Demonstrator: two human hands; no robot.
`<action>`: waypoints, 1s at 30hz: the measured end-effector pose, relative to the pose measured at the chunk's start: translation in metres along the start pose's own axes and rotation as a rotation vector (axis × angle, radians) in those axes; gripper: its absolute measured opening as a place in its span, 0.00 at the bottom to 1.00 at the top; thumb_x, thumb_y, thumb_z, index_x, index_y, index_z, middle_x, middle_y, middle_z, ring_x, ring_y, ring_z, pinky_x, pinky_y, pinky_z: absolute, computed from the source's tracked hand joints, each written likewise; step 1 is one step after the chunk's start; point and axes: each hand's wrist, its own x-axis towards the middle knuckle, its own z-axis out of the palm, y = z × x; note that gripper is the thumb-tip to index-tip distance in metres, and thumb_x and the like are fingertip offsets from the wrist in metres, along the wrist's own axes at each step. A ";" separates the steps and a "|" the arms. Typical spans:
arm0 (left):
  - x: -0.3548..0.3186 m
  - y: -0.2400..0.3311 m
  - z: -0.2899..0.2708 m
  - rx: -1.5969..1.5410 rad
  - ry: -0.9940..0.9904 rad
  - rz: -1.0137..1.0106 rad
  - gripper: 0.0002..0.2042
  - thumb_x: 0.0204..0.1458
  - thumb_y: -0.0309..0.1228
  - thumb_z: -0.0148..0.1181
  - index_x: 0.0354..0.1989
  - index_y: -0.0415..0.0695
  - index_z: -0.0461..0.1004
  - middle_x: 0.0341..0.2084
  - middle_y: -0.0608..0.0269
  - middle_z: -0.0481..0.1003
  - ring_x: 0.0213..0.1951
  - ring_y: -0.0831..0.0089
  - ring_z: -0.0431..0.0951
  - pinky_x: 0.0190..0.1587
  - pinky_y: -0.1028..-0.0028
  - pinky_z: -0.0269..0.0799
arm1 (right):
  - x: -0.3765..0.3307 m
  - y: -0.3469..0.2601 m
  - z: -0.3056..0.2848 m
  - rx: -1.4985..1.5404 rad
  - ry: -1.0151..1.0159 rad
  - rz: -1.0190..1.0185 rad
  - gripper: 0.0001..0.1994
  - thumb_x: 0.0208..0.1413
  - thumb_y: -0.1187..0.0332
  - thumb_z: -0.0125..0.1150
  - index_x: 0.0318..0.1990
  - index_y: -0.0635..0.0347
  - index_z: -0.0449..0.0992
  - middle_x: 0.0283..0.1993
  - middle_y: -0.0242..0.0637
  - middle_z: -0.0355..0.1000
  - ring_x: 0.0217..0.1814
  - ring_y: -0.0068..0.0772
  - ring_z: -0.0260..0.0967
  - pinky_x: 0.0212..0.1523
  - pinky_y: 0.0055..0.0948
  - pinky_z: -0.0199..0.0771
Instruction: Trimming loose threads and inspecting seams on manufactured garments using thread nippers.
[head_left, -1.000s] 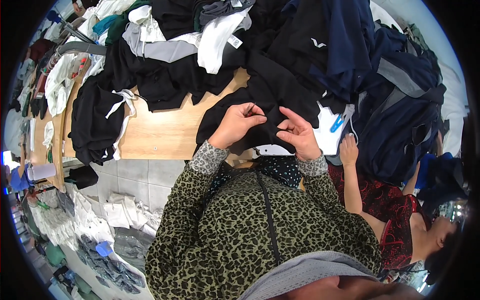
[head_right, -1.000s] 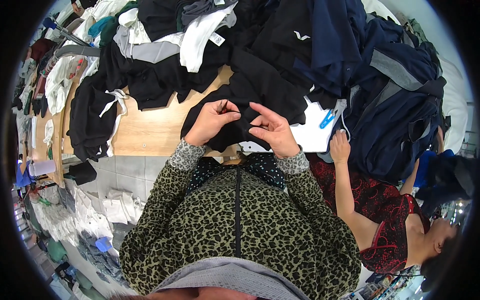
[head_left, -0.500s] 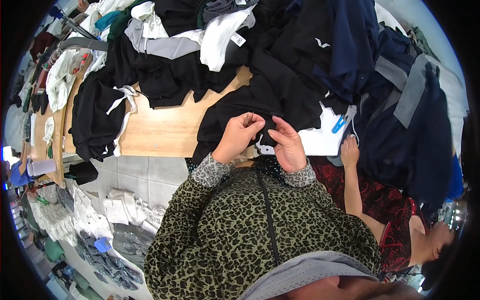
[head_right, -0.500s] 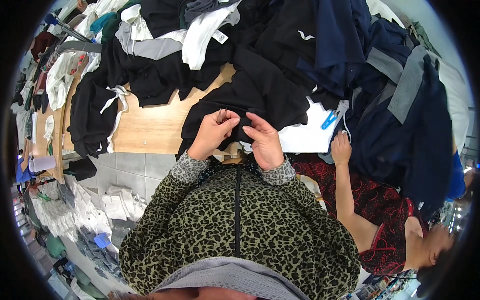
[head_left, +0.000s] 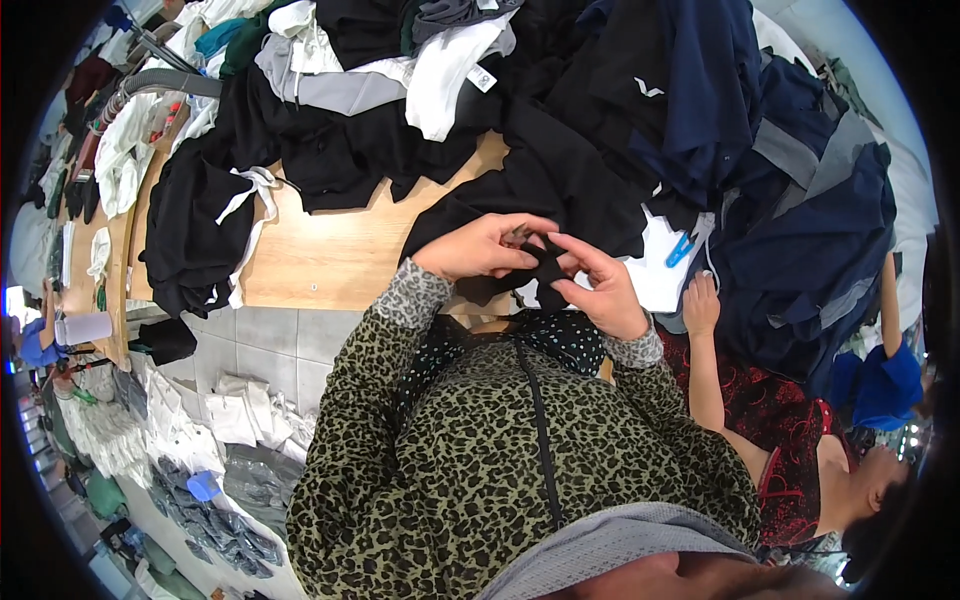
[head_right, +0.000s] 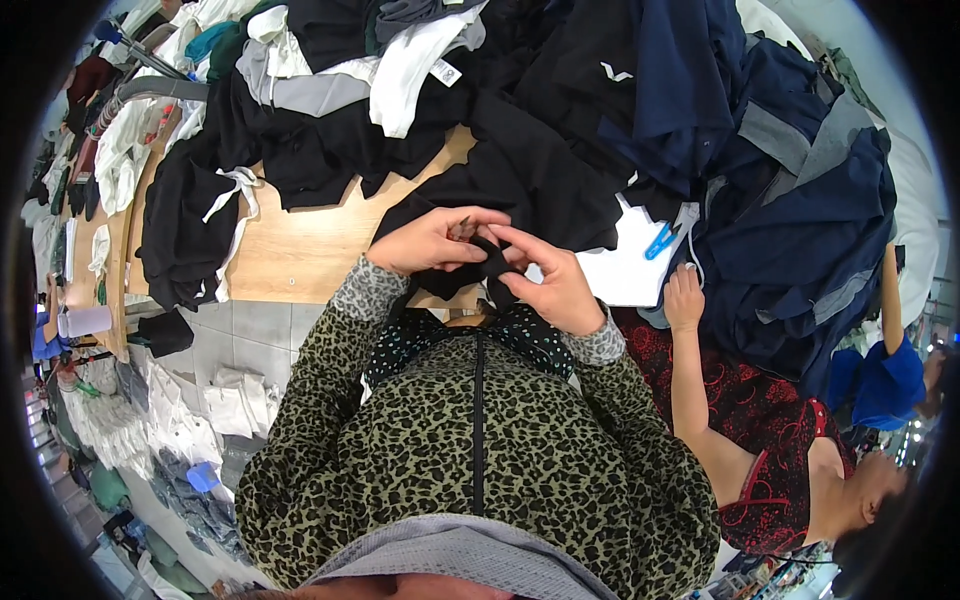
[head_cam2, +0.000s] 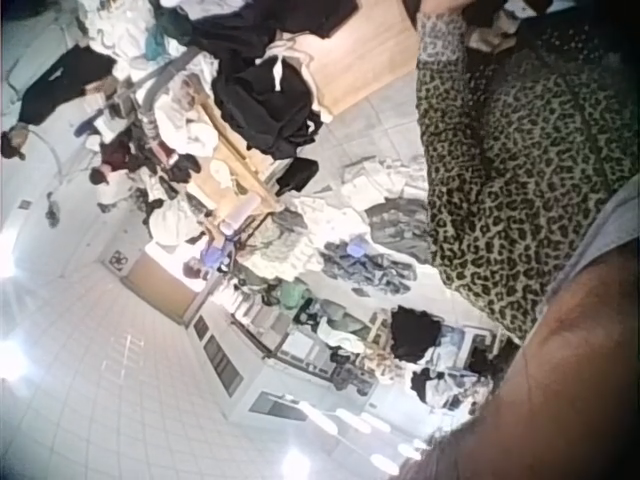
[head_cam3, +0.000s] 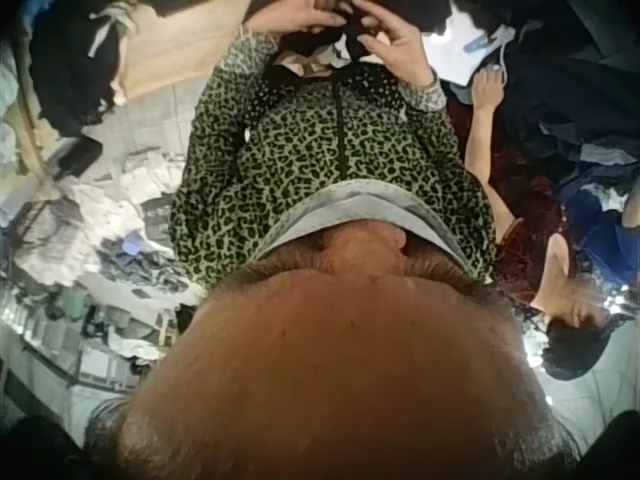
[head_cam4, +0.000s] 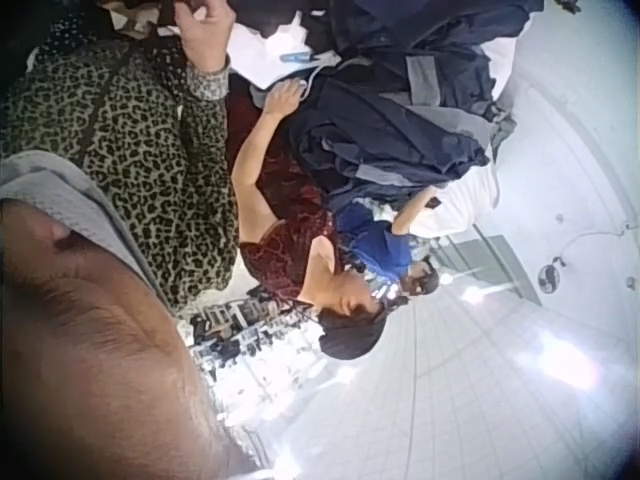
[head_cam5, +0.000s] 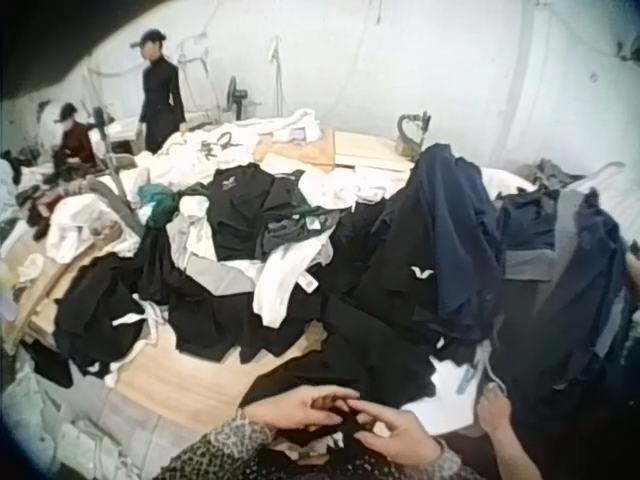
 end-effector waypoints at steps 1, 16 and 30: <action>0.003 -0.005 0.002 0.005 0.057 -0.009 0.15 0.48 0.19 0.56 0.46 0.38 0.70 0.29 0.71 0.70 0.20 0.86 0.64 0.23 0.86 0.62 | 0.001 -0.002 -0.001 -0.211 0.028 -0.123 0.25 0.44 0.82 0.58 0.55 0.60 0.68 0.31 0.28 0.68 0.30 0.17 0.61 0.30 0.17 0.62; -0.035 -0.048 0.039 1.186 0.578 0.686 0.19 0.31 0.20 0.60 0.38 0.43 0.76 0.40 0.64 0.73 0.25 0.74 0.76 0.20 0.78 0.68 | -0.010 0.040 0.013 0.798 0.518 0.033 0.19 0.55 0.81 0.47 0.55 0.69 0.65 0.46 0.36 0.69 0.42 0.25 0.68 0.47 0.27 0.71; -0.042 -0.054 0.035 1.271 0.639 0.721 0.17 0.33 0.19 0.59 0.37 0.43 0.76 0.41 0.63 0.74 0.29 0.73 0.77 0.21 0.78 0.70 | -0.017 0.052 0.025 0.761 0.581 0.004 0.26 0.51 0.83 0.54 0.60 0.67 0.59 0.33 0.28 0.67 0.37 0.18 0.67 0.46 0.21 0.69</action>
